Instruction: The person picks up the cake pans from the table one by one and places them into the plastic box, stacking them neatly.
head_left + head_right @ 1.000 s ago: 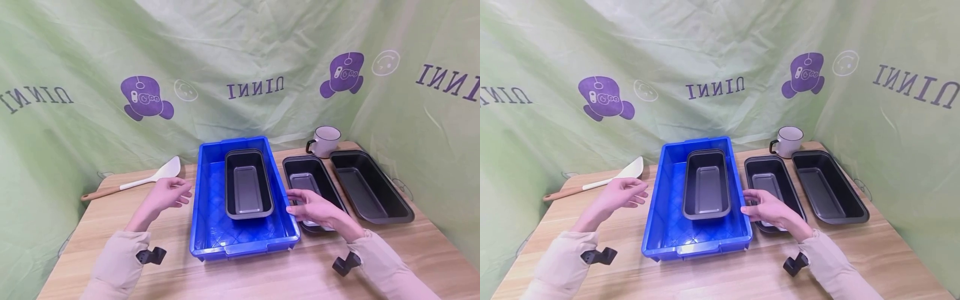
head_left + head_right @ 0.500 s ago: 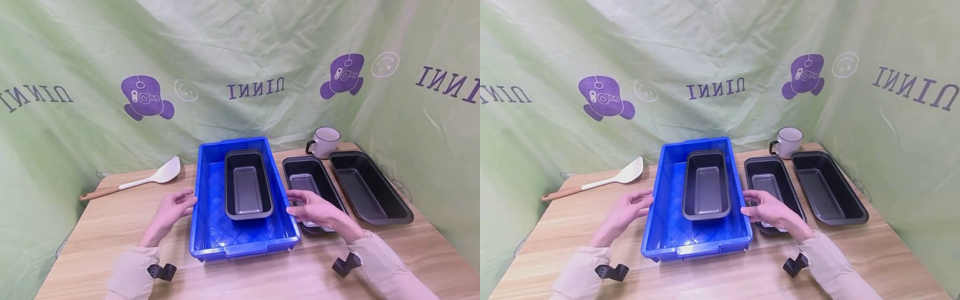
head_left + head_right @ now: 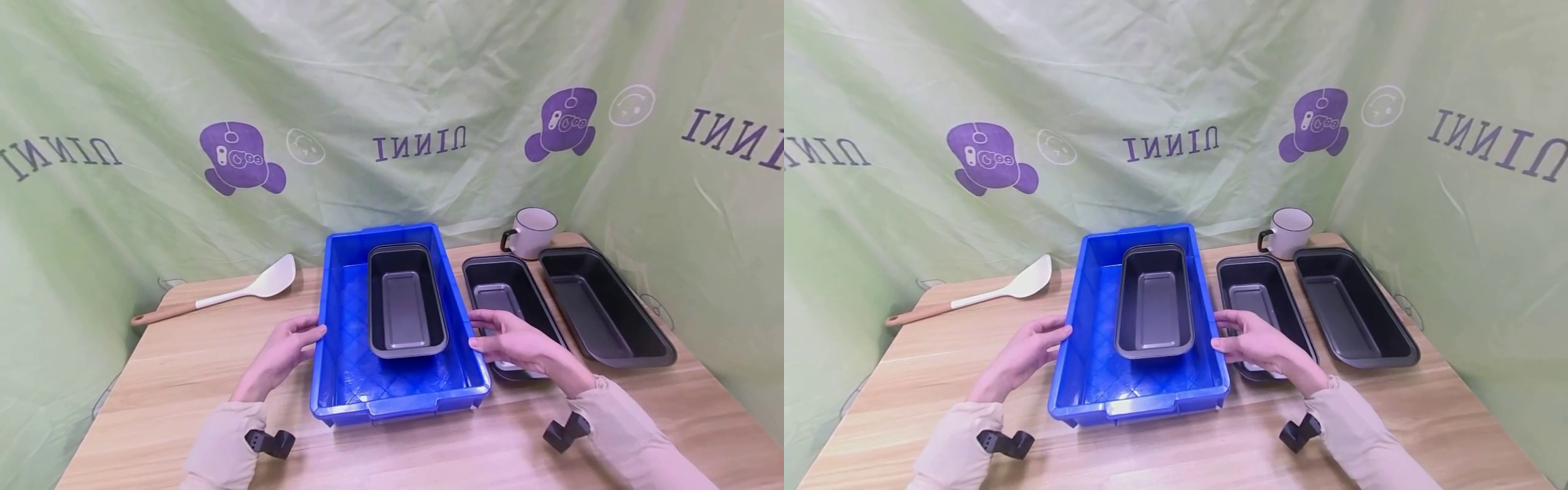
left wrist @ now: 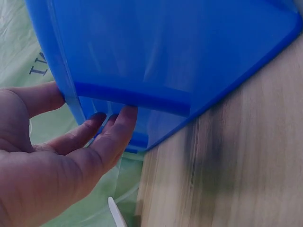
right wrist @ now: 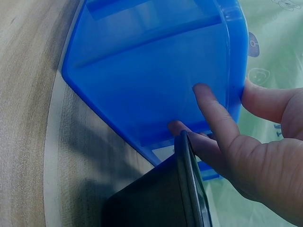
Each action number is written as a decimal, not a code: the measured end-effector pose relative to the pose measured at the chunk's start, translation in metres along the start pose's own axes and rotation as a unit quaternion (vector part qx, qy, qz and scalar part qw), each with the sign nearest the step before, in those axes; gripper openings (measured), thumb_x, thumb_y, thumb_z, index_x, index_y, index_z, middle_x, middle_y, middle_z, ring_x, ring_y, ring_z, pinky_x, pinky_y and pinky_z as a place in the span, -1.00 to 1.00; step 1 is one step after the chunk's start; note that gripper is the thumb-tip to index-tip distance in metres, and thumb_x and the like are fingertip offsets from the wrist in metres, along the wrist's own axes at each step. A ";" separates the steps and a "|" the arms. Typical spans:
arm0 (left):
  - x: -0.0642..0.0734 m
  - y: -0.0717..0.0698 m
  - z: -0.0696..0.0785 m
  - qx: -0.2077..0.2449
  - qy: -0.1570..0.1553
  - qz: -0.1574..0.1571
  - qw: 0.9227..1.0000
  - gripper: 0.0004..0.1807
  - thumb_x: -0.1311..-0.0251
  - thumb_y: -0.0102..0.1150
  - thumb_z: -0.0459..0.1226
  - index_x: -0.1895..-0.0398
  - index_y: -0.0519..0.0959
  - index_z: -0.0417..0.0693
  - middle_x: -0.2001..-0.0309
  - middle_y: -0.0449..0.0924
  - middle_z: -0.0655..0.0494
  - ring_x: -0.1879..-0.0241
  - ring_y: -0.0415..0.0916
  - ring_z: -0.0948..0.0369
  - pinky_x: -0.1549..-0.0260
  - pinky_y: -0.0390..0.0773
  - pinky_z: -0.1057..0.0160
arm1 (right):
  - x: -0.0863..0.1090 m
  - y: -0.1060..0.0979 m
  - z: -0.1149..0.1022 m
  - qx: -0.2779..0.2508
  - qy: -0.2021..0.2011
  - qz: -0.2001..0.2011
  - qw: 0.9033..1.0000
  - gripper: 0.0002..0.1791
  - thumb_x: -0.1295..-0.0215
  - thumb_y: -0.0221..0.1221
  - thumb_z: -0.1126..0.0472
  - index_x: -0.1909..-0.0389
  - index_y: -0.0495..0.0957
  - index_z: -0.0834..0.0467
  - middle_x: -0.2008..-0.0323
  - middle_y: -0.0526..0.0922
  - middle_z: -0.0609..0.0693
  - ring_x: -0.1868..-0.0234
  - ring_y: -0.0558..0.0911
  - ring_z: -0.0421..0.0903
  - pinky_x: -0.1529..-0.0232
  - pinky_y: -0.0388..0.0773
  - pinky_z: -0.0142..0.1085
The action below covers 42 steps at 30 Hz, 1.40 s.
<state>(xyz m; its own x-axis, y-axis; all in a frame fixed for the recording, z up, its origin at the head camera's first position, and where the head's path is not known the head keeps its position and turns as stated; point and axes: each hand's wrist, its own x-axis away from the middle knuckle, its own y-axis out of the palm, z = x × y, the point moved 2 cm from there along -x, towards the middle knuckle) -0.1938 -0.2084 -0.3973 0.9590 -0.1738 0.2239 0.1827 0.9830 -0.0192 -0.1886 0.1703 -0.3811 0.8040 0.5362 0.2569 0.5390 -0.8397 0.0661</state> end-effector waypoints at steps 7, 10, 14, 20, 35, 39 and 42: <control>0.000 0.000 -0.001 0.015 -0.001 -0.012 1.000 -0.49 -0.34 0.01 -0.37 -0.25 0.22 -0.54 0.14 0.49 0.05 0.19 0.54 0.31 0.09 0.57 0.28 | 0.000 0.001 0.000 -0.003 0.000 0.011 1.000 -0.20 -0.31 0.13 0.39 -0.40 -0.14 0.47 -0.36 0.03 0.47 -0.15 0.49 0.25 -0.09 0.48 0.01; 0.000 -0.001 0.000 0.013 0.002 -0.014 1.000 -0.49 -0.34 0.01 -0.37 -0.26 0.22 -0.54 0.13 0.49 0.05 0.18 0.53 0.31 0.09 0.57 0.28 | 0.000 0.003 0.000 -0.012 -0.004 0.018 1.000 -0.19 -0.30 0.13 0.40 -0.41 -0.14 0.45 -0.34 0.05 0.47 -0.12 0.51 0.24 -0.07 0.50 0.01; 0.001 -0.001 0.001 0.006 0.005 -0.018 1.000 -0.47 -0.35 0.01 -0.35 -0.27 0.21 -0.54 0.10 0.49 0.03 0.17 0.53 0.30 0.08 0.56 0.27 | 0.001 0.005 -0.001 0.001 -0.013 0.030 0.999 -0.21 -0.29 0.14 0.40 -0.40 -0.10 0.46 -0.32 0.09 0.47 -0.10 0.52 0.24 -0.06 0.51 0.02; 0.002 -0.003 0.001 -0.007 -0.002 -0.008 1.000 -0.45 -0.36 0.01 -0.33 -0.29 0.20 -0.51 0.02 0.48 -0.05 0.14 0.52 0.29 0.07 0.54 0.26 | 0.004 0.004 -0.006 0.062 -0.031 0.052 0.996 -0.30 -0.35 0.14 0.27 -0.35 0.05 0.48 -0.28 0.23 0.46 -0.13 0.51 0.19 -0.06 0.52 0.00; -0.002 -0.002 -0.002 0.008 -0.004 -0.026 1.000 -0.45 -0.36 0.00 -0.34 -0.31 0.18 -0.49 0.08 0.48 0.02 0.16 0.51 0.29 0.09 0.55 0.22 | 0.039 -0.034 -0.021 0.084 -0.064 0.090 0.990 -0.39 -0.46 0.02 0.16 -0.30 0.14 0.51 -0.09 0.54 0.12 -0.01 0.62 -0.05 0.01 0.58 -0.21; -0.002 -0.002 -0.002 0.007 -0.008 -0.026 1.000 -0.45 -0.36 -0.02 -0.34 -0.32 0.17 -0.48 0.10 0.47 0.05 0.17 0.50 0.30 0.10 0.53 0.23 | 0.052 -0.051 -0.016 0.063 -0.079 0.093 0.991 -0.43 -0.48 -0.02 0.18 -0.30 0.14 0.51 0.01 0.60 -0.14 0.02 0.64 -0.14 0.04 0.58 -0.29; -0.002 -0.002 -0.002 0.006 -0.011 -0.026 1.000 -0.44 -0.37 -0.02 -0.32 -0.32 0.16 -0.47 0.07 0.47 0.04 0.17 0.51 0.30 0.10 0.53 0.25 | 0.061 -0.065 -0.008 0.041 -0.085 0.082 0.992 -0.54 -0.50 -0.06 0.22 -0.28 0.25 0.40 0.02 0.61 -0.17 0.01 0.64 -0.14 0.04 0.58 -0.30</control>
<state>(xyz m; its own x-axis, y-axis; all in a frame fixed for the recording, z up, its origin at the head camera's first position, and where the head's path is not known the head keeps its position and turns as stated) -0.1956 -0.2104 -0.4001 0.9430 -0.2233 0.2467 0.2295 0.9733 0.0038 -0.1765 0.2572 -0.3624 0.9098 0.4048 0.0919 0.4098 -0.9111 -0.0435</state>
